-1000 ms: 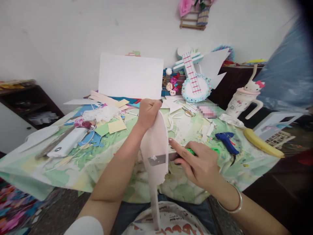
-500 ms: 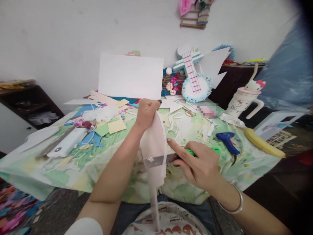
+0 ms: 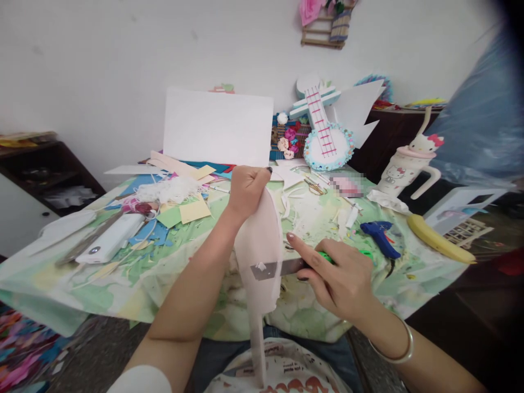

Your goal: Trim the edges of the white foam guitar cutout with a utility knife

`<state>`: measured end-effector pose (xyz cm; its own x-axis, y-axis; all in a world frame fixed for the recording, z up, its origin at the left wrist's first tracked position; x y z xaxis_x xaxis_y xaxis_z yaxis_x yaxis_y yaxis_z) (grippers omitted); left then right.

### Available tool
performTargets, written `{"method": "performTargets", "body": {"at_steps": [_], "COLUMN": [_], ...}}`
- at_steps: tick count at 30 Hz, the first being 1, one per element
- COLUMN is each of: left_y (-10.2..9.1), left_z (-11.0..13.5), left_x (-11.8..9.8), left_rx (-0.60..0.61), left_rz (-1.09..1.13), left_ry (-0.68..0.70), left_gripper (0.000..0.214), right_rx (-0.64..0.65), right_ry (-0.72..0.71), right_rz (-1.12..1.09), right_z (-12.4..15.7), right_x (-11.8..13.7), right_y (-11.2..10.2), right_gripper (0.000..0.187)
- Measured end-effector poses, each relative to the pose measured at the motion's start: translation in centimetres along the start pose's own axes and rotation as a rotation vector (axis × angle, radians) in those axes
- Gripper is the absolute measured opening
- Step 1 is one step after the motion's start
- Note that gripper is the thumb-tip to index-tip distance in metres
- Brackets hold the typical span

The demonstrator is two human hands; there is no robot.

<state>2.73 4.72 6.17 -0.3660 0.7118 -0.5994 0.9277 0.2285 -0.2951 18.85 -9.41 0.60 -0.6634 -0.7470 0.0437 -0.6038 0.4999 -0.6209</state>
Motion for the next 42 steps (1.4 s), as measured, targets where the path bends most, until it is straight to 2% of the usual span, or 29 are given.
{"method": "performTargets", "body": {"at_steps": [5, 9, 20, 24, 32, 42], "left_y": [0.4, 0.2, 0.2, -0.1, -0.4, 0.1], "left_z": [0.0, 0.0, -0.2, -0.2, 0.1, 0.4], "left_x": [-0.5, -0.3, 0.2, 0.2, -0.2, -0.7], "left_rx": [0.029, 0.022, 0.091, 0.070, -0.048, -0.012], "left_rz": [-0.034, -0.001, 0.105, 0.092, -0.094, -0.078], "left_ry": [0.017, -0.020, -0.009, -0.017, 0.007, 0.021], "left_gripper": [0.036, 0.039, 0.041, 0.042, 0.037, 0.038], "right_rx": [0.014, 0.027, 0.005, -0.006, 0.001, 0.009], "right_ry": [-0.005, 0.019, 0.012, 0.029, 0.046, 0.071], "right_rz": [-0.009, -0.005, -0.008, -0.023, -0.024, -0.065], "right_z": [-0.7, -0.9, 0.4, 0.9, 0.4, -0.8], "right_x": [1.1, 1.3, -0.1, -0.6, -0.1, 1.0], "right_y": [-0.1, -0.2, 0.1, 0.0, 0.0, 0.1], "right_gripper": [0.041, 0.042, 0.043, 0.042, 0.042, 0.041]}}
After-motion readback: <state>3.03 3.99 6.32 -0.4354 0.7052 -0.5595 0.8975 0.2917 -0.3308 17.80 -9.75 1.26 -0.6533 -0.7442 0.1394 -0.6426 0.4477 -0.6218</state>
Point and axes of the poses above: each hand's wrist, its own z-axis away from the middle knuckle, its own y-axis out of the palm, x = y × z, the point moved 3 cm from there along -z, towards the middle knuckle, and after that the axes turned 12 degrees about -z, right-handed, at the moved point
